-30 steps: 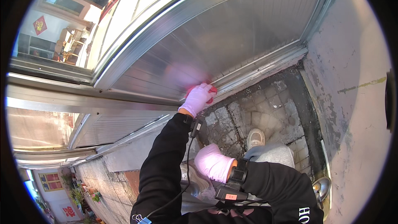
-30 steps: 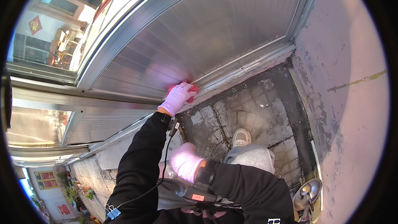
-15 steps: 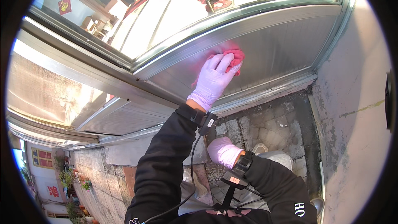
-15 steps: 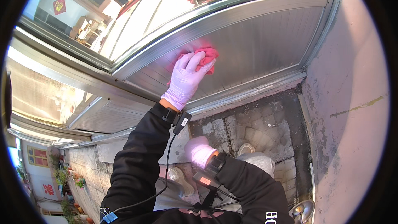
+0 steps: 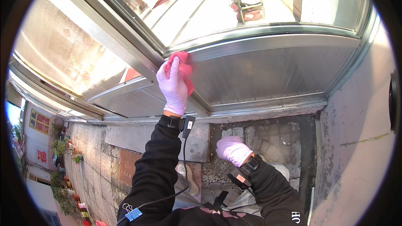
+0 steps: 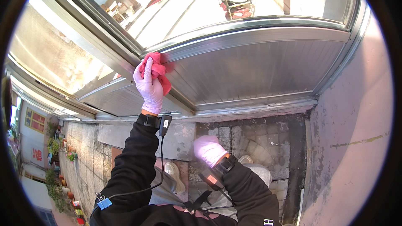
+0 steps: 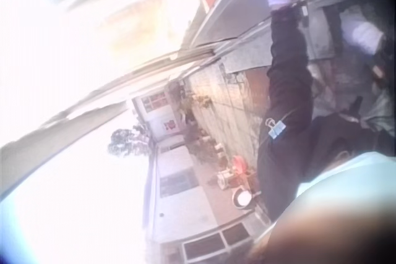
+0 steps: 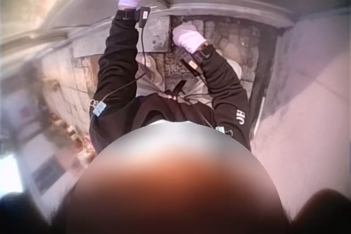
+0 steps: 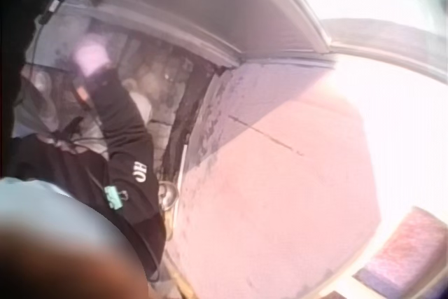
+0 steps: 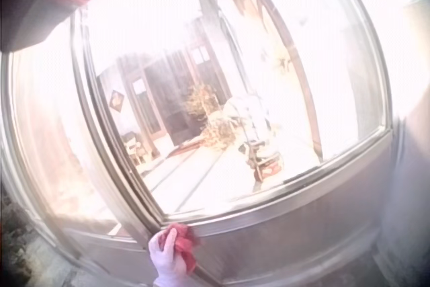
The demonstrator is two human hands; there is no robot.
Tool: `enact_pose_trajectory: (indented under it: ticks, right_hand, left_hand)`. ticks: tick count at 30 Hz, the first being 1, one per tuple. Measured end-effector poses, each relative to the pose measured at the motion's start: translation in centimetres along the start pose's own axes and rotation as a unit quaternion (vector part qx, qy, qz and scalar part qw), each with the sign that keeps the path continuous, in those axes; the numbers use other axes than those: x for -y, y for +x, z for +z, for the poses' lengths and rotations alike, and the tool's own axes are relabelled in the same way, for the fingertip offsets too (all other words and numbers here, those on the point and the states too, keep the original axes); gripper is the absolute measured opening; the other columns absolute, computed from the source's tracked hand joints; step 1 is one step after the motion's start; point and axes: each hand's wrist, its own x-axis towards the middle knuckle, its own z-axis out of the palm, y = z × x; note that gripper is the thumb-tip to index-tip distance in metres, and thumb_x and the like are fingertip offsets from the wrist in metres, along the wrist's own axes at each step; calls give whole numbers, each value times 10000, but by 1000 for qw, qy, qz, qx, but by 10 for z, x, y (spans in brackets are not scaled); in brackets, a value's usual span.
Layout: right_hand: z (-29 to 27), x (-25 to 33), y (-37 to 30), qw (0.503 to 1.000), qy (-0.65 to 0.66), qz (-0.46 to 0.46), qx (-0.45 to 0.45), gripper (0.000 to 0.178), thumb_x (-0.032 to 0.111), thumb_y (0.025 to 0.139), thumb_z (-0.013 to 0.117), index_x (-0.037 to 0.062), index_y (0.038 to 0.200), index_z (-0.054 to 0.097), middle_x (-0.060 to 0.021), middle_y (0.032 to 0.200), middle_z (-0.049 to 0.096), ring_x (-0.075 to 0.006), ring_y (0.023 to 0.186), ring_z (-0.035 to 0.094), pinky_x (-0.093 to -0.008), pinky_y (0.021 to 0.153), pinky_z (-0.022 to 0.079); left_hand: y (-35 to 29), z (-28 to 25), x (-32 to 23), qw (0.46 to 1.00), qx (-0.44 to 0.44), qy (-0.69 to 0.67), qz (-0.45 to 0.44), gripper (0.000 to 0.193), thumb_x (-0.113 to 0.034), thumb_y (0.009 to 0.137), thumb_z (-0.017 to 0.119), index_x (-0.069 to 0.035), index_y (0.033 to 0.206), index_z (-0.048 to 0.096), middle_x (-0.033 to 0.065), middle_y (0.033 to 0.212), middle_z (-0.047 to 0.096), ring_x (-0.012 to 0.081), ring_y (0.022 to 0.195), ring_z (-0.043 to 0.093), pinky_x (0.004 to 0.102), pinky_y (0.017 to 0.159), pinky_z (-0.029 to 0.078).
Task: The person wipes the exterior surface of a glass door and adjacent window panels using a pink cloth. They move along the frame, cleaning the lower and middle sections, then return to re-wipe areas while kneeling.
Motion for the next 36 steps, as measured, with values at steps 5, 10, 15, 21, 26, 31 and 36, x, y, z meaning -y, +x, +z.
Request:
enact_pose_trajectory:
  ticks: [5,10,15,21,26,31,36]
  right_hand:
    - [11,0,-2,998,-9,-56,-27,338,326,900,553,52,877,750,-186,878,716,-385,866,691,-480,748,542]
    - [13,2,-1,999,-16,26,-34,364,348,907,545,44,881,744,-184,895,720,-383,869,695,-463,765,543]
    - [-9,-14,-22,990,-12,121,-67,412,386,910,546,14,947,720,-232,932,703,-390,931,681,-467,832,531]
    - [-26,-12,-42,888,127,108,-429,342,320,982,546,5,1016,674,-224,898,700,-392,878,681,-450,792,541]
    - [-2,62,-19,775,415,-109,-464,422,225,1009,580,-54,1323,547,-181,1235,647,-255,1148,629,-342,995,479]
    - [9,91,-6,767,490,-152,-384,329,97,988,552,-45,1284,578,-152,1176,657,-245,1090,644,-317,956,494]
    - [-9,96,9,757,322,-123,-555,224,30,970,530,-16,1166,626,-125,1116,657,-223,1035,653,-327,921,517]
  left_hand:
    - [-10,71,-13,958,-13,237,161,436,50,945,563,-32,1372,531,109,1283,447,208,1079,548,296,882,491]
    - [-28,121,-44,860,300,317,263,424,-49,870,608,-50,1293,580,142,1167,550,336,1031,561,406,866,509]
    - [-80,69,-39,917,231,-45,-322,331,-145,934,658,-32,1239,596,168,1076,600,321,1016,608,353,897,496]
    - [-130,-49,-52,909,53,-169,-377,362,-100,973,638,43,1294,551,55,1212,644,130,1088,606,284,973,484]
    - [-172,-62,-104,881,58,-260,-390,408,-182,1036,550,32,1380,505,58,1260,618,111,1142,553,269,1010,434]
    - [-200,-118,-118,871,56,-281,-398,513,-130,1023,522,22,1492,382,102,1442,509,186,1328,483,315,1069,409]
    - [-221,-240,-113,883,4,-211,-420,439,-172,978,597,4,1373,524,130,1333,604,219,1164,613,319,959,482]
